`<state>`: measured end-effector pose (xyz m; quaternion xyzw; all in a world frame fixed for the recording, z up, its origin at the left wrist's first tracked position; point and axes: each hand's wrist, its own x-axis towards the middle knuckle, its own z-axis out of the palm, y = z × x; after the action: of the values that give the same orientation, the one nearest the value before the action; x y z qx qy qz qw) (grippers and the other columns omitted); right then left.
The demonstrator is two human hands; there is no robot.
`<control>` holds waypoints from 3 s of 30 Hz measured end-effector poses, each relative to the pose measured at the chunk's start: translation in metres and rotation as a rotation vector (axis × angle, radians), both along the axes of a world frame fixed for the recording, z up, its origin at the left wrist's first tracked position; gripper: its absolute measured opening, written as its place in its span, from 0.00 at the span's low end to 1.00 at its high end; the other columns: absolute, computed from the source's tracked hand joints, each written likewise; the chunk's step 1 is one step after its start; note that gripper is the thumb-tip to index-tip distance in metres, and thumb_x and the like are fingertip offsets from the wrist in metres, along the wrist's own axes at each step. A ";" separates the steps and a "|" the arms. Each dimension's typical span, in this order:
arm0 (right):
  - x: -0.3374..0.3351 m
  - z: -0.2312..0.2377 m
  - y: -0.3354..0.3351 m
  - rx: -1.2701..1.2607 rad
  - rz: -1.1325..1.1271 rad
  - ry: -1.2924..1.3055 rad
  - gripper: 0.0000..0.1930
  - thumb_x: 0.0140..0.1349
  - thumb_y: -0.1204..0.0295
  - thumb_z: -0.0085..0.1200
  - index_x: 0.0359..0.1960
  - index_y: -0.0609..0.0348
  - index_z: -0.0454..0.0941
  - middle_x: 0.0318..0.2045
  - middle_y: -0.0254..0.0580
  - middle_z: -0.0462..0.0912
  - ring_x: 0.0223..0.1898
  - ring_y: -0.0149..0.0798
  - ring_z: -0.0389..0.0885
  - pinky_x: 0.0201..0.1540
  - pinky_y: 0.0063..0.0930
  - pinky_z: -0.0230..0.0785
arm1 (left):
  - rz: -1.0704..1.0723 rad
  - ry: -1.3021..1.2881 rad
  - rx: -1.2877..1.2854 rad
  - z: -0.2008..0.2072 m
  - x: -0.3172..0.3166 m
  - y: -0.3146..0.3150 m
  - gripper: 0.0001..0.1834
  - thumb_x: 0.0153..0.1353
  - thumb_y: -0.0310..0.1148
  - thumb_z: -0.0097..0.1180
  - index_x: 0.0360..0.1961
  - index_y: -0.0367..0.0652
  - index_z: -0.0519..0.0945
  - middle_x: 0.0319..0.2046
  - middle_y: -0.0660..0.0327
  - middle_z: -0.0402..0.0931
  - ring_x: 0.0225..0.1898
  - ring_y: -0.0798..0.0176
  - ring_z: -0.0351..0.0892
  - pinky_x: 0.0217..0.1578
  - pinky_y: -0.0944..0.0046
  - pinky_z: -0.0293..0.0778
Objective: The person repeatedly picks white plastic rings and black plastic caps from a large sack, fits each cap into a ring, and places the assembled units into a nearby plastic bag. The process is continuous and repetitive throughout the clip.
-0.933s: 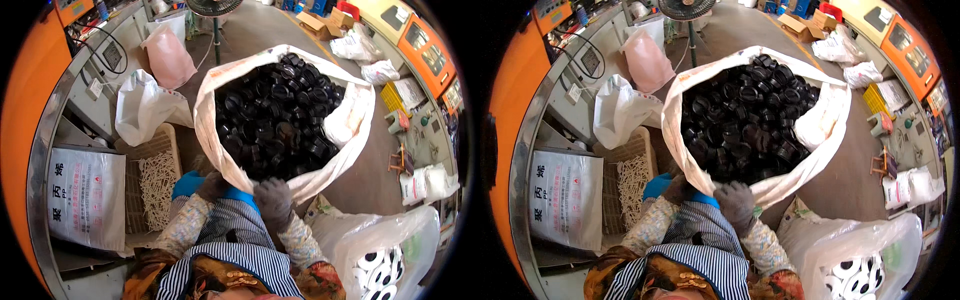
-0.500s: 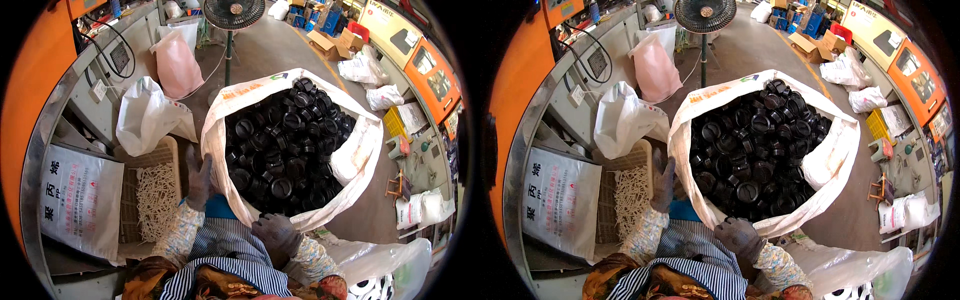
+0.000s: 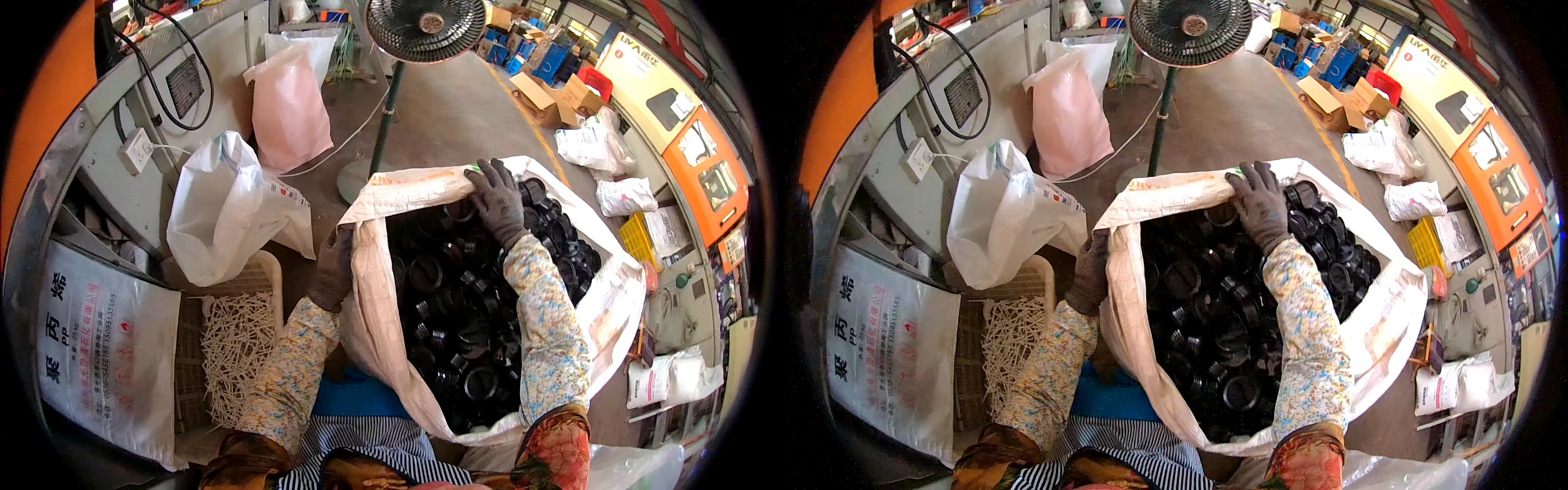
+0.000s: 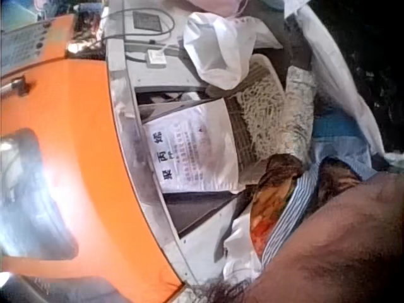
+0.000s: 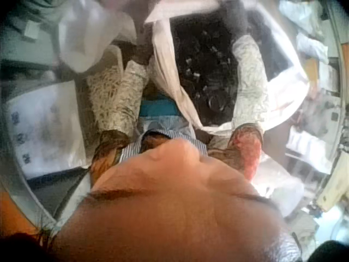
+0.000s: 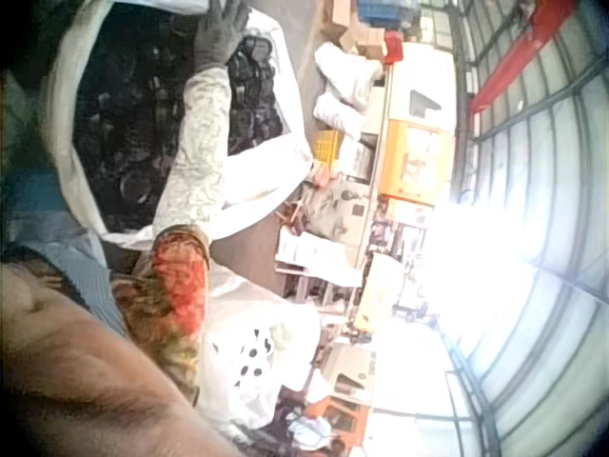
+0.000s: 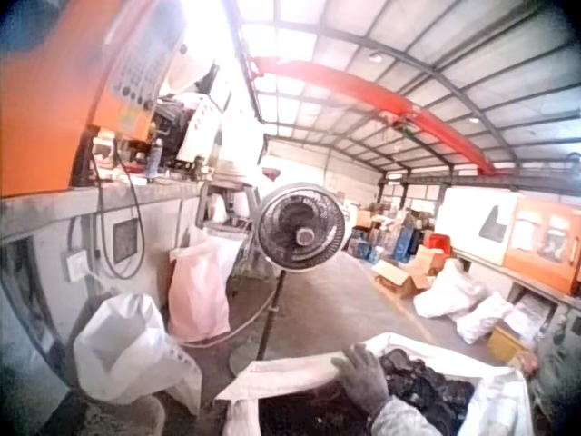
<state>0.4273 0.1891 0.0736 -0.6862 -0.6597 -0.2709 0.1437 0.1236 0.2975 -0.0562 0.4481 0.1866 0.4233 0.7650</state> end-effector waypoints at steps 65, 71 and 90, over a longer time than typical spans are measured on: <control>-0.333 -0.109 -0.279 -0.523 0.105 0.823 0.35 0.65 0.63 0.53 0.71 0.64 0.56 0.48 0.61 0.77 0.42 0.54 0.82 0.43 0.44 0.78 | 0.347 0.787 0.403 0.001 0.059 0.048 0.33 0.62 0.59 0.56 0.51 0.37 0.81 0.48 0.41 0.81 0.52 0.43 0.78 0.53 0.54 0.72; -0.308 -0.057 -0.319 -0.087 0.059 0.936 0.25 0.65 0.61 0.59 0.61 0.58 0.74 0.58 0.56 0.75 0.58 0.55 0.76 0.59 0.45 0.72 | 0.600 0.523 0.971 0.064 -0.026 -0.078 0.19 0.72 0.33 0.51 0.58 0.32 0.71 0.52 0.49 0.76 0.55 0.54 0.75 0.55 0.56 0.71; 0.073 -0.110 -0.488 0.780 -0.264 1.502 0.24 0.71 0.66 0.49 0.64 0.65 0.68 0.58 0.48 0.78 0.59 0.42 0.77 0.62 0.35 0.70 | -0.617 0.655 1.035 0.050 -0.009 -0.354 0.36 0.60 0.56 0.61 0.63 0.46 0.73 0.48 0.47 0.77 0.49 0.42 0.80 0.51 0.51 0.77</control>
<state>0.5008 -0.2987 -0.0366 -0.6561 -0.1637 0.0335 0.7359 0.1148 -0.0563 -0.0064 0.8936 0.0455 0.0633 0.4421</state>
